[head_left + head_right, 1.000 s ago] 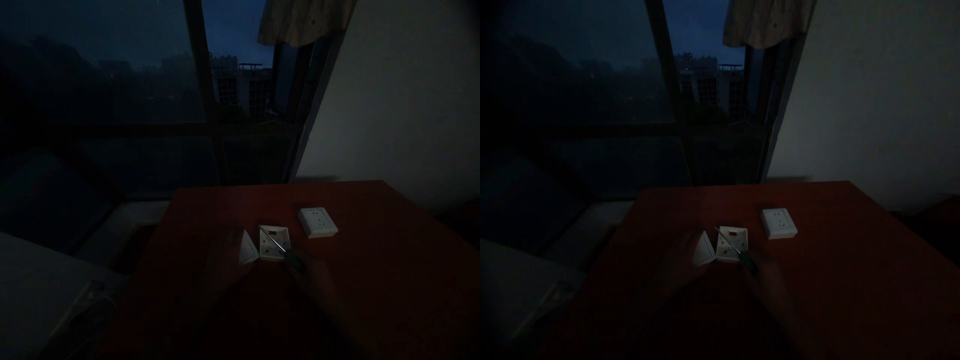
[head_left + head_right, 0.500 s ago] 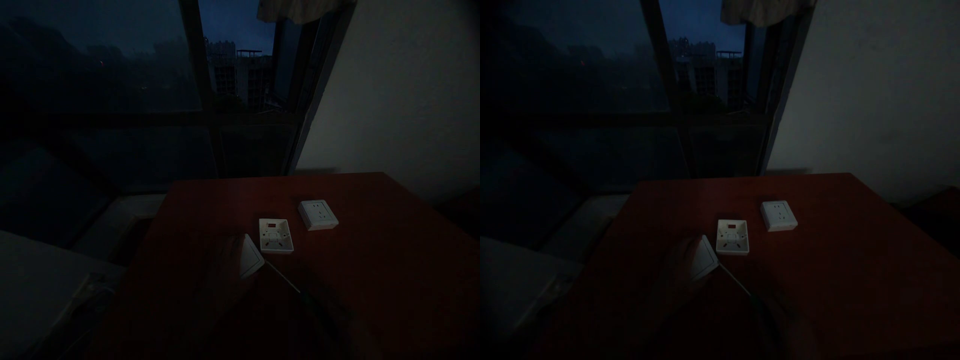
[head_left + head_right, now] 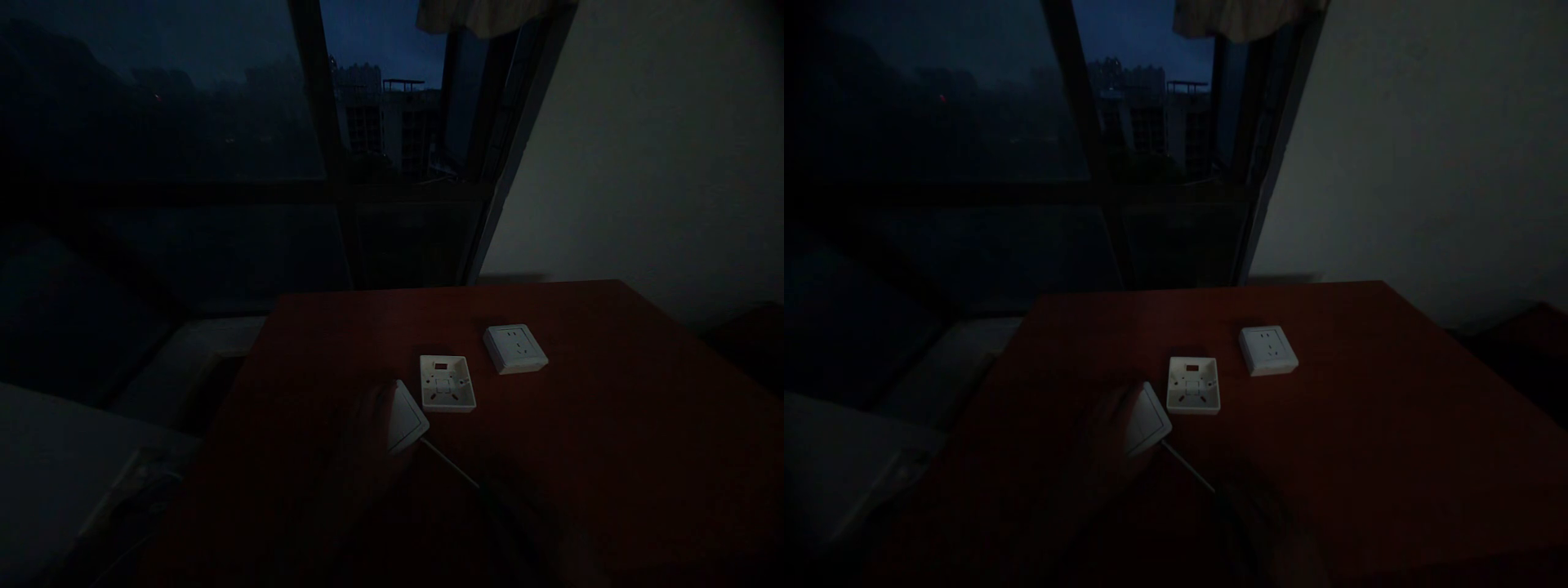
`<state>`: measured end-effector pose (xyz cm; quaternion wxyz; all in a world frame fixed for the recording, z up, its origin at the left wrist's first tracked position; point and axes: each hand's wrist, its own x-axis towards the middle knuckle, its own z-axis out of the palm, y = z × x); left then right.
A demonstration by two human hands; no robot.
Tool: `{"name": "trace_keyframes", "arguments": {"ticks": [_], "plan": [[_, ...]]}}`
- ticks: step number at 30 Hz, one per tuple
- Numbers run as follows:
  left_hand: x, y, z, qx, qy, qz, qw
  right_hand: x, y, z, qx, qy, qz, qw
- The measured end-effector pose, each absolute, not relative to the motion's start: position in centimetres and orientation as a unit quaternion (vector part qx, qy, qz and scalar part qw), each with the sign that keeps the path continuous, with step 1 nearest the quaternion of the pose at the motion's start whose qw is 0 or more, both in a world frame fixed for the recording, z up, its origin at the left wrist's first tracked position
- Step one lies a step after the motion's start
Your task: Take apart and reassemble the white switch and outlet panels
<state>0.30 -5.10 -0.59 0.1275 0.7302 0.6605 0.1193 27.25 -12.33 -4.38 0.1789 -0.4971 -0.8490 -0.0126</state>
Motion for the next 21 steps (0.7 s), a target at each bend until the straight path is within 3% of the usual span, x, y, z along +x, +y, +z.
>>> {"name": "trace_keyframes", "arguments": {"ticks": [9, 21], "plan": [[0.5, -5.1, 0.4, 0.725, 0.659, 0.108, 0.167, 26.0, -12.9, -4.3, -0.555, -0.804, 0.077, 0.199], [-0.3, -4.8, -0.3, 0.720, 0.667, 0.102, 0.162, 25.8, -13.4, -4.2, -0.560, -0.793, 0.097, 0.218]]}}
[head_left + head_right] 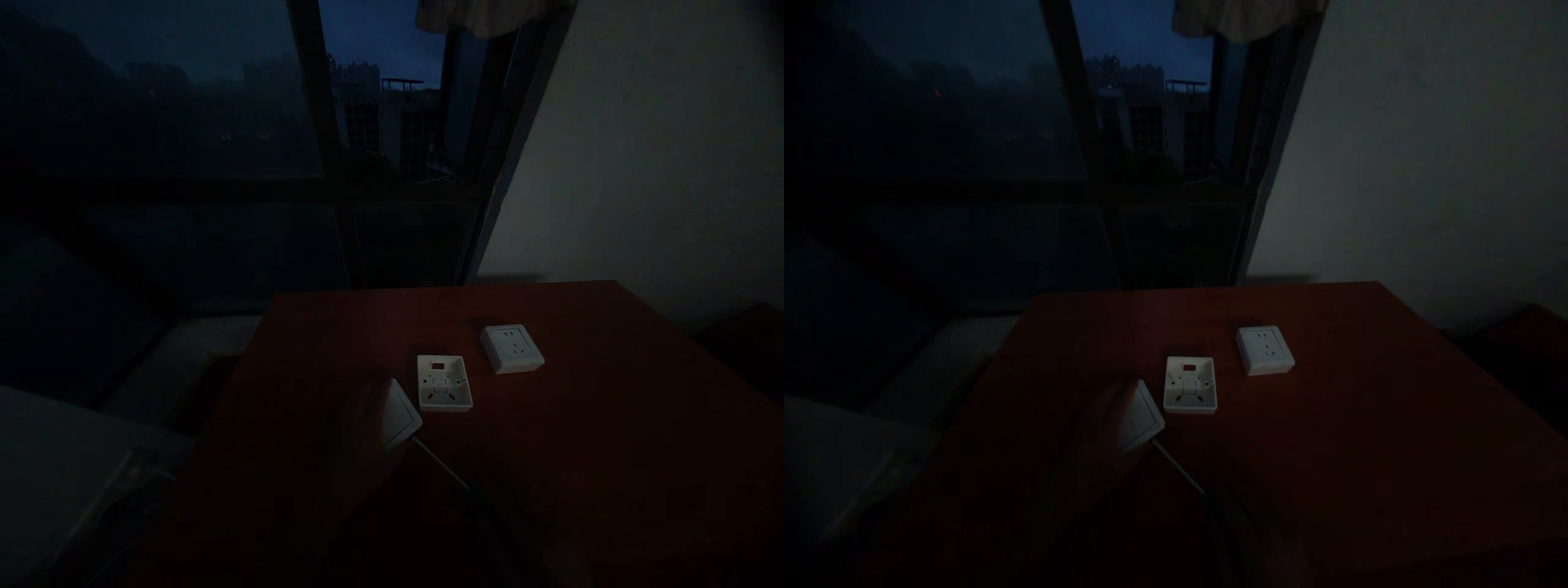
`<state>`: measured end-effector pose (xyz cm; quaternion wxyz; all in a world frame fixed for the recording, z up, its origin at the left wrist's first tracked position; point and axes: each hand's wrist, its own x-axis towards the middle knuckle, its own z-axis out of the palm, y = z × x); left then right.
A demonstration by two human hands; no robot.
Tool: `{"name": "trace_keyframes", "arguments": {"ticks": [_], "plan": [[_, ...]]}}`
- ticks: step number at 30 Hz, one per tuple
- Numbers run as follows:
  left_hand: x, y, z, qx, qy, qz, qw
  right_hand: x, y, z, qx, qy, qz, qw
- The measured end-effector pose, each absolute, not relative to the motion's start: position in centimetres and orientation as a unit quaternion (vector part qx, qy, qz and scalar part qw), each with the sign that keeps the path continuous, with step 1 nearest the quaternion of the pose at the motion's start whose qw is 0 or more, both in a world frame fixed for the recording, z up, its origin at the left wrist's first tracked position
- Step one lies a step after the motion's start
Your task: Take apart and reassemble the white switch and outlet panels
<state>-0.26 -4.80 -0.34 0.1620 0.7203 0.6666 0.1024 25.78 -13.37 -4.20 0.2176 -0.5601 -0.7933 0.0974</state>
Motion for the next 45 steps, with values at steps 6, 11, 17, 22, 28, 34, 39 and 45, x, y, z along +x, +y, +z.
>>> {"name": "trace_keyframes", "arguments": {"ticks": [6, 11, 17, 22, 28, 34, 39, 45], "plan": [[-0.1, -5.0, 0.6, 0.728, 0.663, 0.083, 0.155, 26.1, -13.3, -4.3, -0.554, -0.800, 0.101, 0.207], [0.1, -4.9, 1.2, 0.718, 0.671, 0.069, 0.170, 26.3, -13.5, -4.6, -0.558, -0.797, 0.104, 0.208], [0.2, -4.8, 0.9, 0.717, 0.674, 0.072, 0.162, 25.9, -13.6, -4.6, -0.573, -0.783, 0.105, 0.218], [0.1, -4.8, 0.4, 0.723, 0.668, 0.085, 0.152, 25.7, -13.6, -4.5, -0.562, -0.794, 0.097, 0.212], [-0.1, -4.6, -0.1, 0.723, 0.670, 0.082, 0.151, 25.9, -13.6, -4.7, -0.536, -0.819, 0.071, 0.190], [0.1, -4.8, 0.6, 0.724, 0.668, 0.090, 0.149, 26.0, -13.7, -5.2, -0.555, -0.811, 0.055, 0.177], [0.2, -4.7, 1.1, 0.723, 0.668, 0.078, 0.159, 26.0, -13.8, -5.0, -0.556, -0.799, 0.095, 0.208], [0.3, -4.6, 1.0, 0.719, 0.668, 0.094, 0.166, 26.4, -13.6, -5.6, -0.547, -0.814, 0.076, 0.179]]}}
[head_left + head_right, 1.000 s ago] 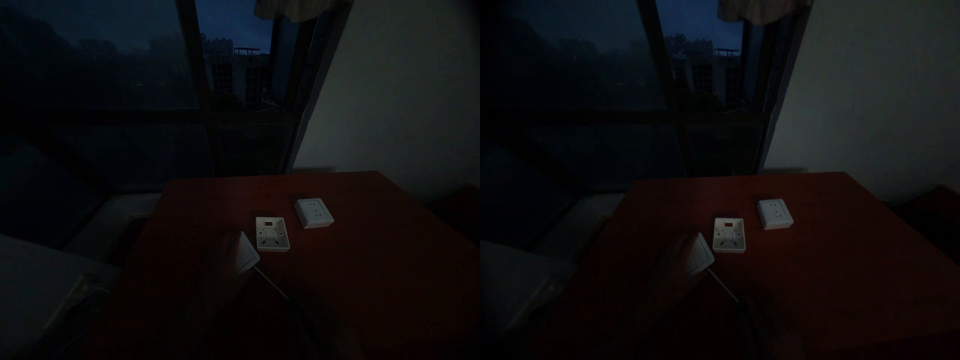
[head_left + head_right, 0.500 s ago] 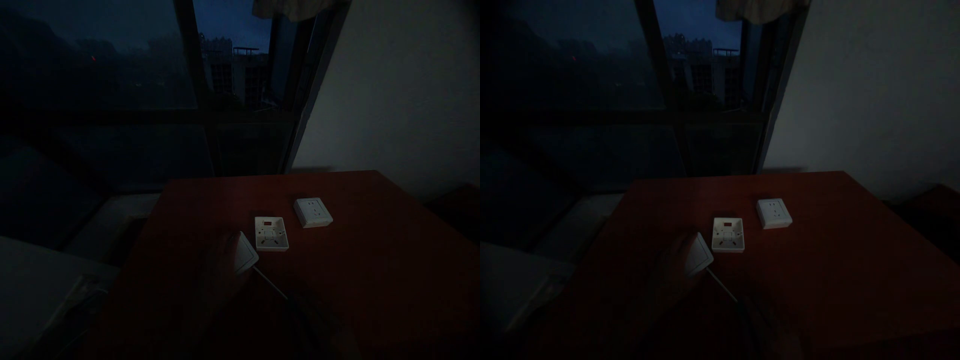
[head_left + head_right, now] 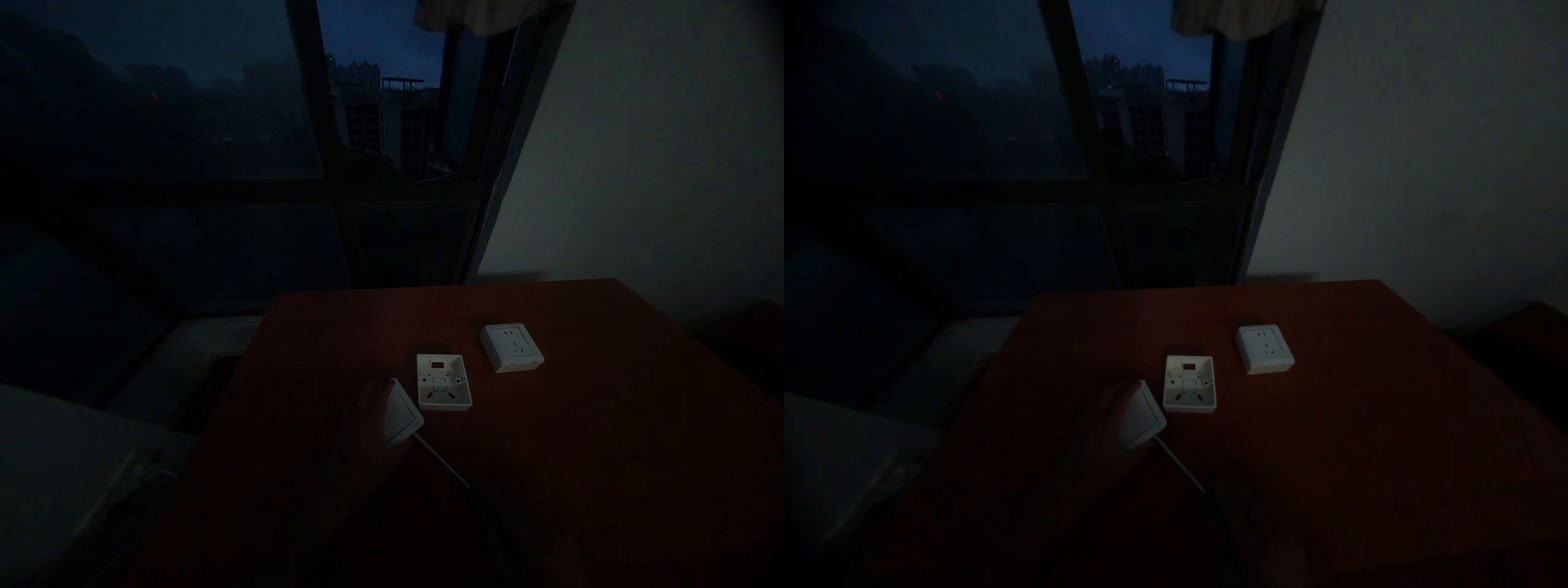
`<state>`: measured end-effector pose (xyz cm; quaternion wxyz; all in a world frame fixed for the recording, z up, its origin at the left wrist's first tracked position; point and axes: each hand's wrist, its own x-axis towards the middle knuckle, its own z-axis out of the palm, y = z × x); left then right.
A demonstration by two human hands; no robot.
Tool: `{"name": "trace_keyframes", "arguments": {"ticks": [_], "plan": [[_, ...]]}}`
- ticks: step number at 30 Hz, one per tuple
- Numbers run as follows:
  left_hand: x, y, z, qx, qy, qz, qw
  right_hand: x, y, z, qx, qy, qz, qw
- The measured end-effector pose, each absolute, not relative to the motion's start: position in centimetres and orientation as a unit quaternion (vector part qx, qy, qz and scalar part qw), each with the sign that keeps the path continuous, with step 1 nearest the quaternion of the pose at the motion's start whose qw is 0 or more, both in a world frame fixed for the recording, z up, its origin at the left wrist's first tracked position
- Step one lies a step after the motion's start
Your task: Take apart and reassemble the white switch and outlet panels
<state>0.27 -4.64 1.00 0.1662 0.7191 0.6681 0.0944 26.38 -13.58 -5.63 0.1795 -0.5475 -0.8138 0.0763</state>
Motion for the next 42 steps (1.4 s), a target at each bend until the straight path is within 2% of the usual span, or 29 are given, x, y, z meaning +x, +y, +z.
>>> {"name": "trace_keyframes", "arguments": {"ticks": [3, 10, 16, 25, 34, 42], "plan": [[0.2, -4.5, 0.7, 0.718, 0.668, 0.098, 0.169, 26.0, -13.3, -5.4, -0.538, -0.819, 0.082, 0.181], [-0.2, -4.3, -0.3, 0.717, 0.669, 0.111, 0.160, 24.2, -13.3, -4.0, -0.597, -0.745, 0.195, 0.225], [-0.5, -4.5, -0.5, 0.724, 0.659, 0.135, 0.157, 24.2, -13.7, -3.6, -0.597, -0.742, 0.196, 0.235], [0.1, -4.9, -0.5, 0.732, 0.653, 0.153, 0.119, 23.8, -14.1, -2.5, -0.625, -0.731, 0.179, 0.208], [-0.3, -4.5, -1.0, 0.732, 0.642, 0.199, 0.112, 24.1, -14.5, -4.2, -0.629, -0.745, 0.159, 0.156], [-0.2, -4.5, -0.5, 0.741, 0.622, 0.190, 0.168, 23.4, -12.8, -3.1, -0.602, -0.755, 0.226, 0.128]]}}
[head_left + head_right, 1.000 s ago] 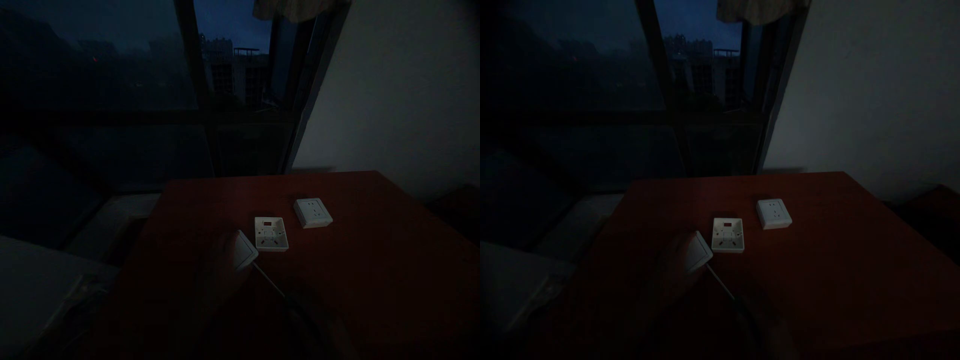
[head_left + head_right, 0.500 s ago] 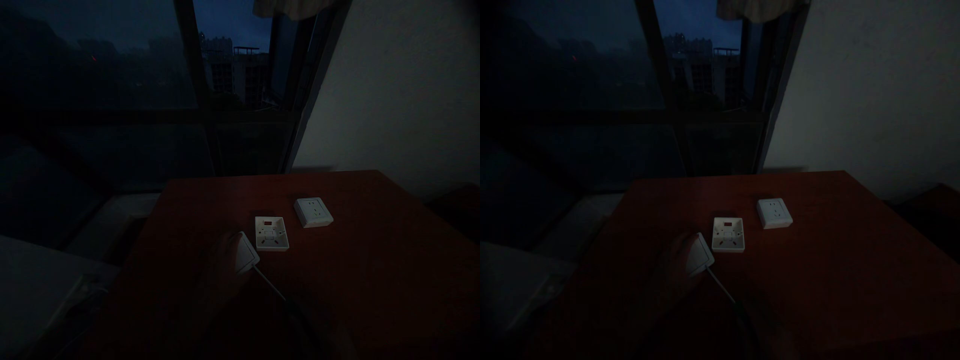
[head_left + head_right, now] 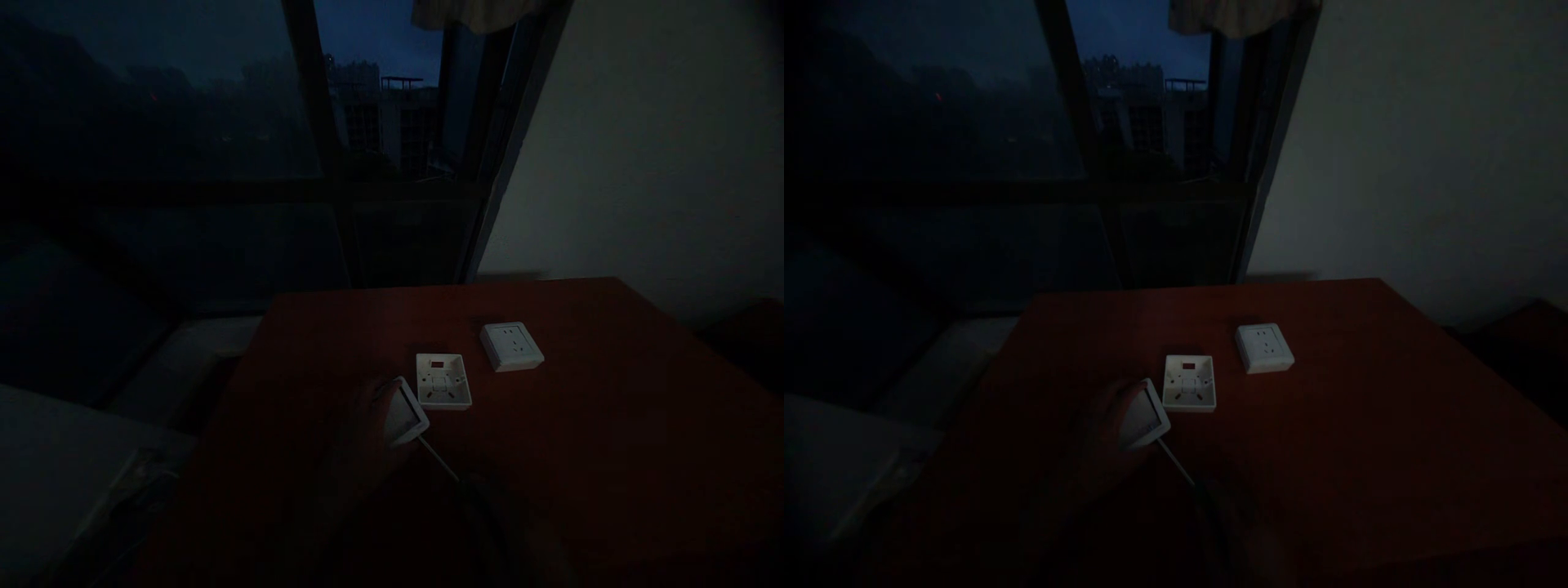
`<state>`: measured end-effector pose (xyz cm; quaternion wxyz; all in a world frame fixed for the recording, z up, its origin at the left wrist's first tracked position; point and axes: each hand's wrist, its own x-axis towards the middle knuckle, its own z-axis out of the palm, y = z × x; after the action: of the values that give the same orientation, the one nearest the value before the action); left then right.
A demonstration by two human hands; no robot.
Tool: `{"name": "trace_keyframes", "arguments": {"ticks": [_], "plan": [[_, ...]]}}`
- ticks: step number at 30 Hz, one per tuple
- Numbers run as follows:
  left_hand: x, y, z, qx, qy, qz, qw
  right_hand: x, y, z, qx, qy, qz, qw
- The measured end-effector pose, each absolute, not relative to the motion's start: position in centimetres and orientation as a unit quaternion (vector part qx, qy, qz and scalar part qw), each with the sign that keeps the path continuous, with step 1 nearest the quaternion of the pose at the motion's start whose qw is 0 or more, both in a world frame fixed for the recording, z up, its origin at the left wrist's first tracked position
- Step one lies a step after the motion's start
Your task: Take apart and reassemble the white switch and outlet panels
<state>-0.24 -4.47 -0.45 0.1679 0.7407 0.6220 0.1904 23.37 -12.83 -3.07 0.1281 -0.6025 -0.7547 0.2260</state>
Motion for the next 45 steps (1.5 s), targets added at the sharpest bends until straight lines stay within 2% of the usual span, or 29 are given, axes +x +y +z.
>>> {"name": "trace_keyframes", "arguments": {"ticks": [4, 7, 14, 23, 33, 38, 42, 45], "plan": [[-1.2, -4.1, -0.4, 0.729, 0.605, 0.242, 0.210, 23.5, -12.8, -2.4, -0.629, -0.716, 0.265, 0.144], [-2.6, -3.3, -0.1, 0.718, 0.614, 0.266, 0.191, 23.6, -13.1, -2.1, -0.654, -0.684, 0.268, 0.183], [-5.7, 0.8, 1.5, 0.731, 0.645, 0.203, 0.090, 23.8, -12.8, -2.3, -0.666, -0.653, 0.295, 0.206], [-6.3, 5.3, 0.6, 0.804, 0.554, 0.162, 0.143, 24.4, -12.4, -2.3, -0.646, -0.666, 0.308, 0.208], [-5.9, 4.7, -0.3, 0.799, 0.569, 0.143, 0.132, 24.2, -12.3, -1.6, -0.643, -0.649, 0.339, 0.224], [-5.8, 4.1, 0.0, 0.786, 0.572, 0.181, 0.148, 24.5, -11.9, -1.5, -0.649, -0.641, 0.354, 0.207], [-4.8, 1.7, 1.1, 0.768, 0.589, 0.203, 0.150, 24.8, -11.5, -2.0, -0.645, -0.630, 0.384, 0.200], [-3.4, -1.3, 1.2, 0.768, 0.594, 0.174, 0.165, 24.9, -11.4, -2.4, -0.641, -0.618, 0.401, 0.214]]}}
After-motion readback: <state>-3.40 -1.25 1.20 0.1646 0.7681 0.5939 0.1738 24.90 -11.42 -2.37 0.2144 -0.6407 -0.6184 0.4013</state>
